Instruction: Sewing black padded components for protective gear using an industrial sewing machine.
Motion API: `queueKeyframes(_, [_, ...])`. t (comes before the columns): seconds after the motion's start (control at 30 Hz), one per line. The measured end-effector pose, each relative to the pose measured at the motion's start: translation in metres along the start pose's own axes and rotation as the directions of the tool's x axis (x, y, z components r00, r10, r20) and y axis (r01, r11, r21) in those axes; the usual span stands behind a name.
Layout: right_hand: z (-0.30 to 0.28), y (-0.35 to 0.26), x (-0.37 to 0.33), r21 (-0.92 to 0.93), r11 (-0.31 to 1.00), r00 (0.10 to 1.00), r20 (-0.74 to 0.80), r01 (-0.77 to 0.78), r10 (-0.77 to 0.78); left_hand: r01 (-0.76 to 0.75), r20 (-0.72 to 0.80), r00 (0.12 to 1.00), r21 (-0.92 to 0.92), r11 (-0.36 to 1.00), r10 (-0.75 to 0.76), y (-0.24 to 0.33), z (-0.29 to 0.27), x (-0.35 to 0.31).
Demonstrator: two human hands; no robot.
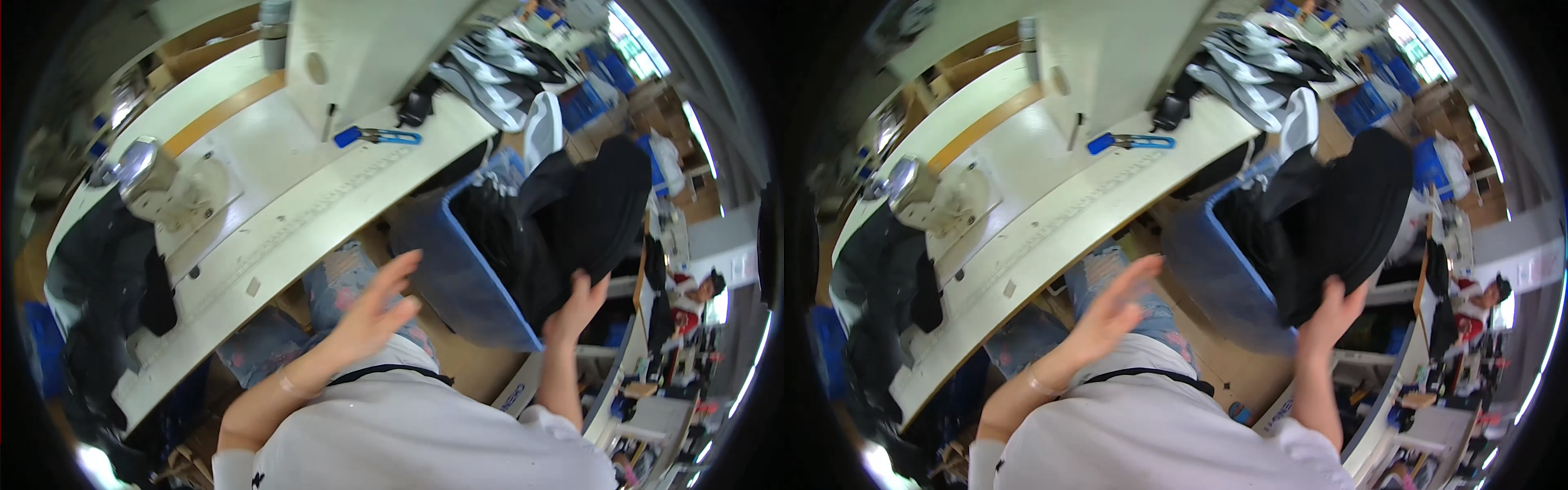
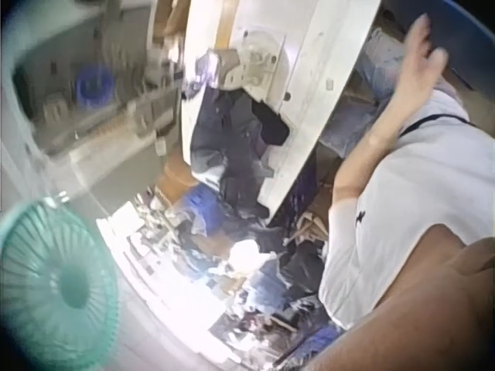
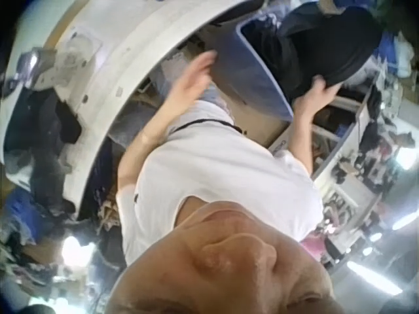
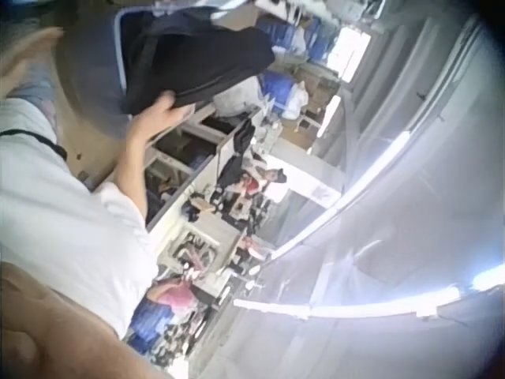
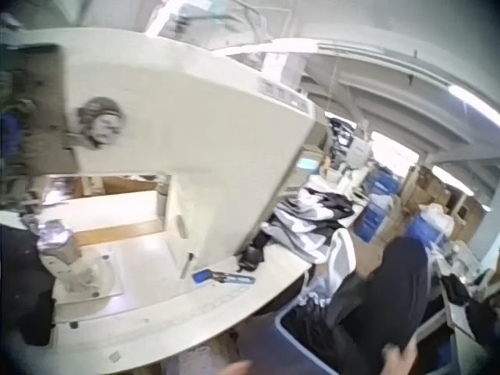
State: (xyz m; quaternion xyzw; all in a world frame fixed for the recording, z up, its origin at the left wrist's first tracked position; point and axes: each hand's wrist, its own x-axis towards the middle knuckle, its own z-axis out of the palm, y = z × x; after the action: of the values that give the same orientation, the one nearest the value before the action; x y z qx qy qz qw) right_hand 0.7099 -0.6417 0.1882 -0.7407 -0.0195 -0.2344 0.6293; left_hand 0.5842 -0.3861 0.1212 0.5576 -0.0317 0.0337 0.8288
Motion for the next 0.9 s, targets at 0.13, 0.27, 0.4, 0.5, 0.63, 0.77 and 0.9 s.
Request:
queueKeyframes(0.13, [0.031, 0.013, -0.113, 0.158, 0.975, 0.974, 0.185, -0.159, 0.129, 0.021, -0.151, 0.988, -0.03, 0.999, -0.025, 0.002, 0.035, 0.032])
queueKeyframes(0.27, [0.031, 0.012, -0.113, 0.065, 0.993, 0.96, 0.268, -0.096, 0.076, -0.232, -0.473, 0.874, -0.202, 0.952, 0.112, 0.012, 0.028, 0.023])
queueKeyframes(0.4, [0.043, -0.054, -0.049, -0.284, 0.728, 0.772, 0.368, 0.624, -0.519, -0.353, -0.553, 0.775, 0.023, 0.935, 0.306, 0.023, 0.028, 0.027])
queueKeyframes(0.5, [0.084, -0.104, -0.041, -0.303, 0.453, 0.532, 0.631, 0.839, -0.564, -0.288, -0.558, 0.72, 0.3, 0.909, 0.412, 0.032, 0.03, 0.029])
queueKeyframes(0.63, [0.121, -0.095, -0.014, -0.181, 0.735, 0.452, 0.872, 0.653, -0.187, -0.414, -0.465, 0.717, 0.314, 0.854, 0.519, 0.058, 0.03, 0.022])
queueKeyframes(0.77, [0.179, -0.107, -0.037, 0.136, 0.986, 0.516, 0.854, -0.099, -0.066, -0.343, -0.566, 0.562, 0.504, 0.793, 0.603, 0.068, 0.0, 0.014])
queueKeyframes(0.9, [0.247, -0.131, -0.077, 0.205, 0.978, 0.288, 0.94, -0.05, -0.182, -0.225, -0.683, 0.587, 0.376, 0.899, 0.433, 0.082, -0.053, -0.023])
